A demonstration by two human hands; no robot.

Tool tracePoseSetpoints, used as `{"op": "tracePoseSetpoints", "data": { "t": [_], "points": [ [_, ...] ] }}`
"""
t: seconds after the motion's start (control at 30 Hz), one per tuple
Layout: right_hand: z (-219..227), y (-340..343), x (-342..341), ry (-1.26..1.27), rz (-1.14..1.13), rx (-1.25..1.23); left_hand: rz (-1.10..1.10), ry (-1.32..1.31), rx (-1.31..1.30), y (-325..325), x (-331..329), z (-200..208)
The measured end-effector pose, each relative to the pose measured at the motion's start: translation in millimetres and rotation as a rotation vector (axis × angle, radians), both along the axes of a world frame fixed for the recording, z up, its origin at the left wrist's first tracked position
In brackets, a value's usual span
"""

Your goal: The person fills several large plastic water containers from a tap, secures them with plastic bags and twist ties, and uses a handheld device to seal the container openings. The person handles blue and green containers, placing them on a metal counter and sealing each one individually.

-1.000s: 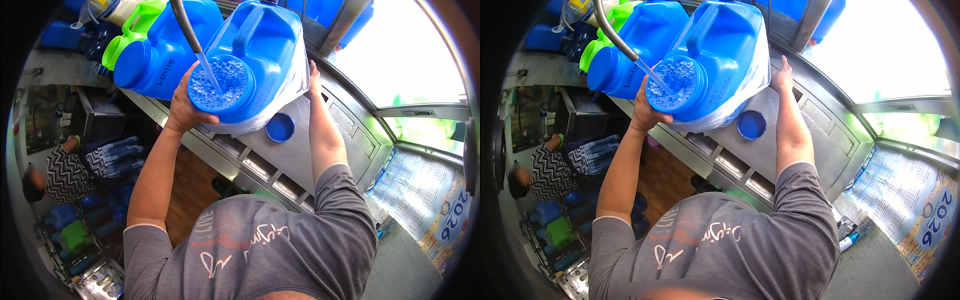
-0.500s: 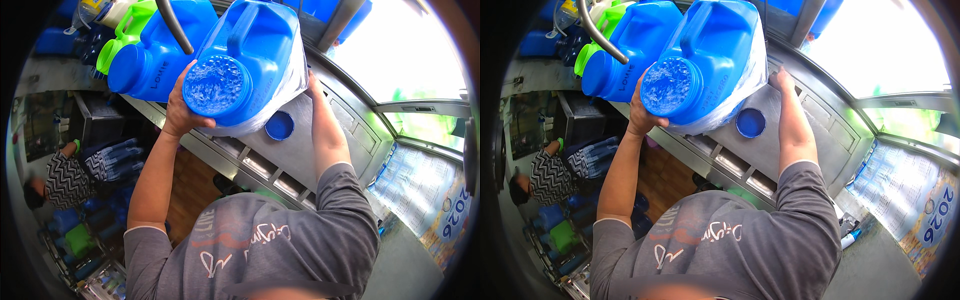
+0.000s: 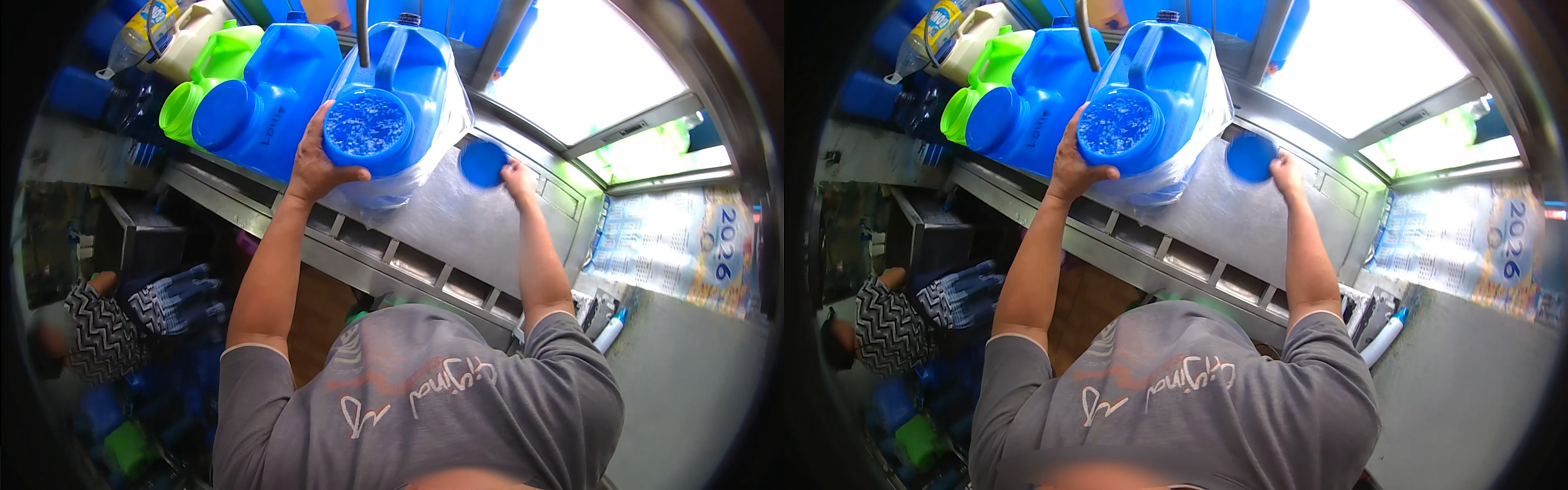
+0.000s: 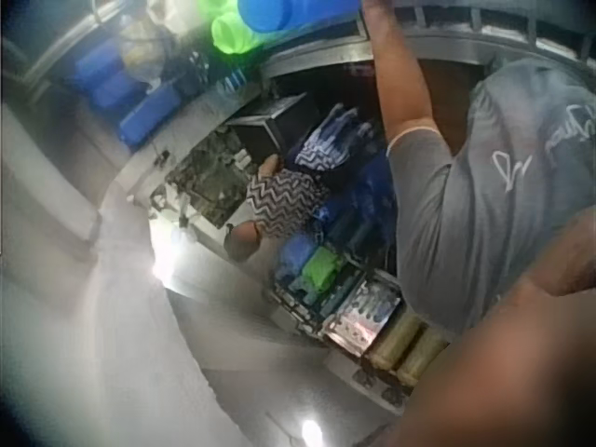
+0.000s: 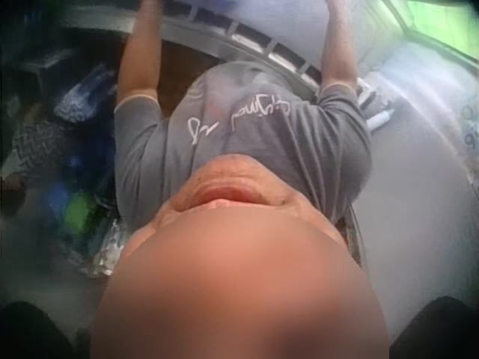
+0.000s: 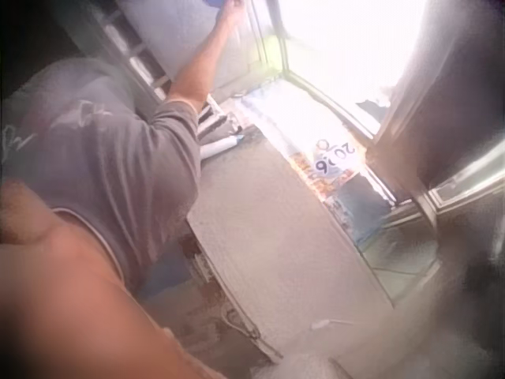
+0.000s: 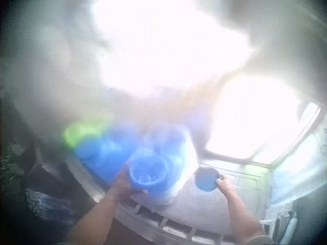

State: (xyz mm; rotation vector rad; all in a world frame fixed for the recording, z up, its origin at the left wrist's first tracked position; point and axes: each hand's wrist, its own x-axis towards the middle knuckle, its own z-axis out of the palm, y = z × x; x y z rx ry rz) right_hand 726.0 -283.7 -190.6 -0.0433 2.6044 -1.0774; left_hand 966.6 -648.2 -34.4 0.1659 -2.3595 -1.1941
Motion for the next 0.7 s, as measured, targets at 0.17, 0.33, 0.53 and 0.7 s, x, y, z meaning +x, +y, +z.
{"op": "tracePoseSetpoints", "data": {
  "t": [0.17,0.33,0.53,0.7],
  "points": [
    [177,-71,53,0.608,0.177,-0.828,-0.001,0.010,-0.085,9,18,-11],
    [257,-142,140,0.849,0.974,-0.128,-0.057,0.117,0.012,2,31,2],
    [268,-190,138,0.663,0.747,0.017,-0.253,-0.033,-0.042,-22,-13,51],
    [233,-226,145,0.644,0.598,0.240,-0.208,0.032,-0.052,-9,-7,34]
  ]
}}
